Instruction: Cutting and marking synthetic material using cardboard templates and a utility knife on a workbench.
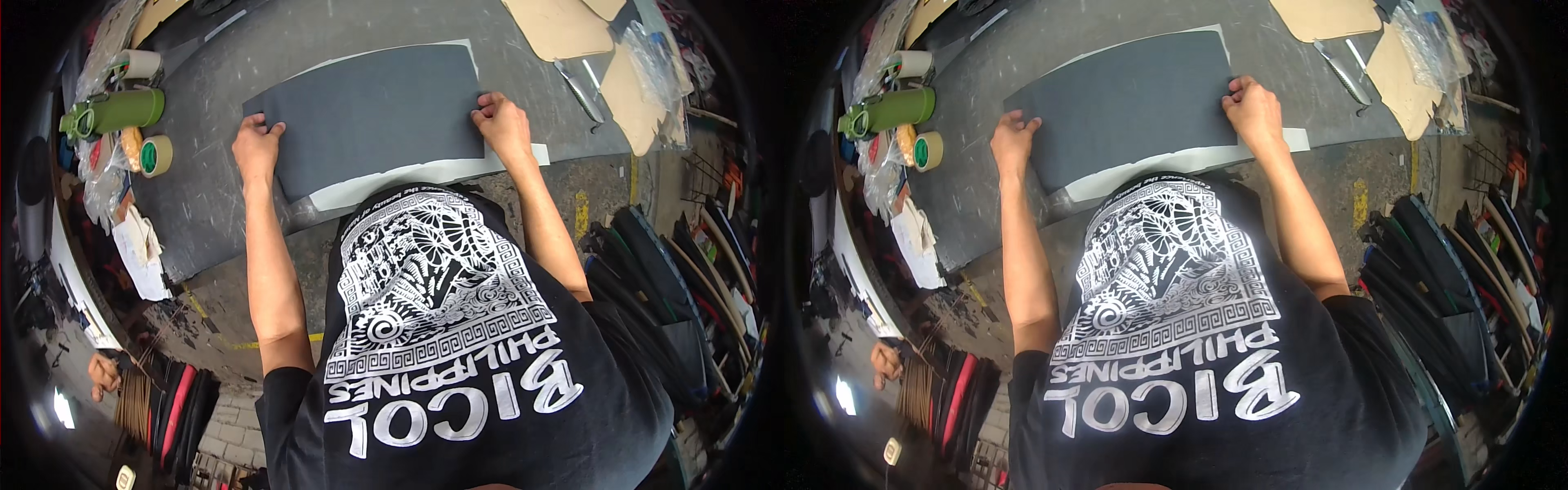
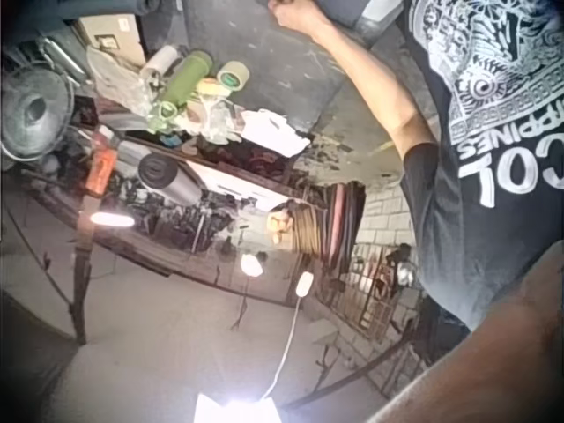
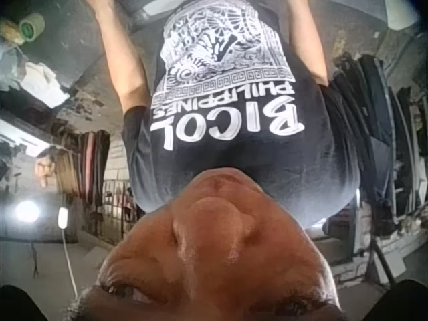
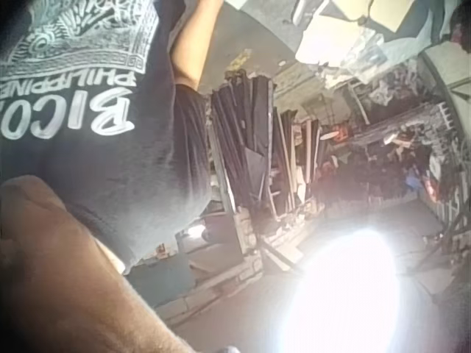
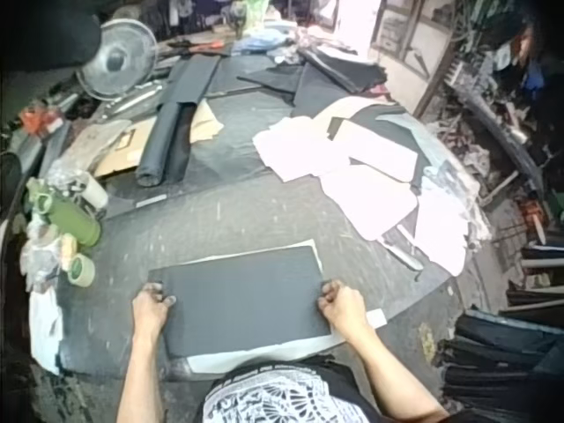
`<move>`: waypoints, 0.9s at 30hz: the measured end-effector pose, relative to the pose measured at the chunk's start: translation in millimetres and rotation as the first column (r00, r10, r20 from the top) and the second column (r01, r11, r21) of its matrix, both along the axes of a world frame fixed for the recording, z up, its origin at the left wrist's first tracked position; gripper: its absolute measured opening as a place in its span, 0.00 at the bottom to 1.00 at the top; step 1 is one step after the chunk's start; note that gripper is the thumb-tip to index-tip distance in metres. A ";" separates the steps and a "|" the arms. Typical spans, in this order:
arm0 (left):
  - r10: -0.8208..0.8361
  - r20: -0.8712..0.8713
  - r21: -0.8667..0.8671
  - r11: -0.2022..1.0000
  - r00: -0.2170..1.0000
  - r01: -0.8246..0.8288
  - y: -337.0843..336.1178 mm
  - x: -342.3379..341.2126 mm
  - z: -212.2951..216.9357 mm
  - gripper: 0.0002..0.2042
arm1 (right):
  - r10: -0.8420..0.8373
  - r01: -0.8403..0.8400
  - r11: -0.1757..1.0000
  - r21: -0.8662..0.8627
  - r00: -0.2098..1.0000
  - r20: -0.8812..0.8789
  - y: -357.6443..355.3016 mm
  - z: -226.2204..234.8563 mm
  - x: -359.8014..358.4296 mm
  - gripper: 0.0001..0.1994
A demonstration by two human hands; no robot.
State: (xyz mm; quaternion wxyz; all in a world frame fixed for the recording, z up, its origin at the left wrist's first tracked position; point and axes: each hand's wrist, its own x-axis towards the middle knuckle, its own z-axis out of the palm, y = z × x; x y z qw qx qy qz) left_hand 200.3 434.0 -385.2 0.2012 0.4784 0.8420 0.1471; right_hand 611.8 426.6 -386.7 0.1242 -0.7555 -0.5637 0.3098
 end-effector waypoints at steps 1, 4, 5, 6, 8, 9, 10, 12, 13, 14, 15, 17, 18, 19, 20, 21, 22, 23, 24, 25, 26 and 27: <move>-0.021 0.009 -0.028 0.999 1.000 0.021 2.3 1.0 1.9 0.27 | -0.008 0.008 1.000 0.016 1.000 0.011 -0.2 -1.2 1.5 0.17; -0.048 0.018 -0.073 0.996 0.999 0.049 1.9 -3.6 2.5 0.26 | -0.015 0.015 1.000 0.007 1.000 -0.019 -1.4 -4.8 4.5 0.17; -0.058 0.020 -0.089 0.994 0.998 0.060 0.6 -4.5 3.0 0.25 | -0.021 0.021 1.000 0.002 0.999 -0.031 -2.6 -6.8 4.4 0.17; -0.071 0.025 -0.101 0.992 0.997 0.074 1.0 -5.1 2.8 0.25 | -0.022 0.022 1.000 0.001 0.999 -0.030 -2.4 -5.9 3.6 0.17; -0.062 0.035 -0.085 0.994 0.997 0.065 0.0 -5.6 1.9 0.25 | -0.030 0.030 1.000 0.003 0.999 -0.033 -2.7 -2.6 2.7 0.17; -0.053 0.044 -0.067 0.996 0.998 0.056 -1.1 -5.4 1.0 0.25 | -0.034 0.034 0.999 0.002 0.999 -0.033 -4.1 -2.1 2.5 0.17; -0.044 0.054 -0.051 0.998 0.998 0.046 -2.7 -5.0 -0.1 0.25 | -0.036 0.036 0.999 -0.002 0.999 -0.030 -6.0 -3.2 1.8 0.17; -0.038 0.052 -0.051 0.998 0.998 0.041 -2.6 -6.3 -1.0 0.25 | -0.025 0.025 1.000 0.009 0.999 -0.030 -5.7 -4.2 2.3 0.17; -0.033 0.044 -0.048 0.998 0.999 0.035 -1.7 -7.4 -1.9 0.25 | -0.022 0.023 1.000 0.014 0.999 -0.029 -5.2 -3.8 4.2 0.17; -0.027 0.035 -0.046 0.999 0.999 0.028 -1.1 -7.7 -3.5 0.25 | -0.029 0.029 1.000 0.012 0.999 -0.019 -4.6 -4.1 5.0 0.17; -0.033 0.045 -0.050 0.998 0.998 0.035 -0.5 -7.7 -5.6 0.25 | -0.026 0.027 1.000 0.011 0.999 -0.031 -3.5 -5.1 4.5 0.17; -0.026 0.037 -0.040 0.999 0.999 0.027 4.4 -11.6 -4.1 0.25 | -0.022 0.023 1.000 0.019 0.998 -0.064 -0.3 -5.7 1.5 0.17; -0.021 0.032 -0.035 0.999 0.999 0.022 5.6 -11.6 -4.5 0.25 | -0.026 0.027 0.999 0.019 0.998 -0.061 -0.6 -5.3 3.4 0.17; -0.025 0.034 -0.034 0.999 0.999 0.026 5.6 -10.1 -5.8 0.25 | -0.028 0.029 1.000 0.012 0.998 -0.057 -1.3 -4.7 5.0 0.17; -0.023 0.036 -0.041 0.999 0.999 0.024 4.5 -8.2 -7.0 0.25 | -0.029 0.029 1.000 0.006 0.998 -0.053 -2.0 -4.0 6.2 0.16; -0.021 0.038 -0.041 0.999 0.999 0.023 5.6 -6.0 -6.1 0.25 | -0.030 0.030 1.000 0.008 0.998 -0.050 -0.3 -2.3 7.2 0.16; -0.020 0.039 -0.039 0.999 0.999 0.021 6.4 -4.6 -4.2 0.25 | -0.032 0.033 0.999 0.019 0.998 -0.050 0.7 -1.9 7.5 0.16; -0.023 0.043 -0.023 0.999 0.999 0.024 8.0 -3.5 -4.0 0.25 | -0.037 0.038 0.999 0.018 0.996 -0.083 1.8 -3.6 9.3 0.16; -0.026 0.053 -0.017 0.999 0.998 0.027 7.3 -3.3 -2.1 0.25 | -0.040 0.042 0.999 0.021 0.993 -0.115 2.1 -5.6 10.7 0.16; -0.029 0.063 -0.007 1.000 0.998 0.030 5.1 -2.6 0.6 0.24 | -0.041 0.045 0.999 0.026 0.988 -0.147 2.5 -6.6 12.1 0.16; -0.035 0.071 0.029 0.999 0.997 0.033 5.7 3.0 2.5 0.24 | -0.039 0.048 0.997 0.062 0.989 -0.140 4.5 -7.0 14.5 0.16; -0.071 -0.071 0.137 0.987 0.995 0.080 0.3 10.2 1.6 0.21 | -0.019 0.025 0.999 0.042 0.990 -0.140 1.8 -11.7 15.3 0.16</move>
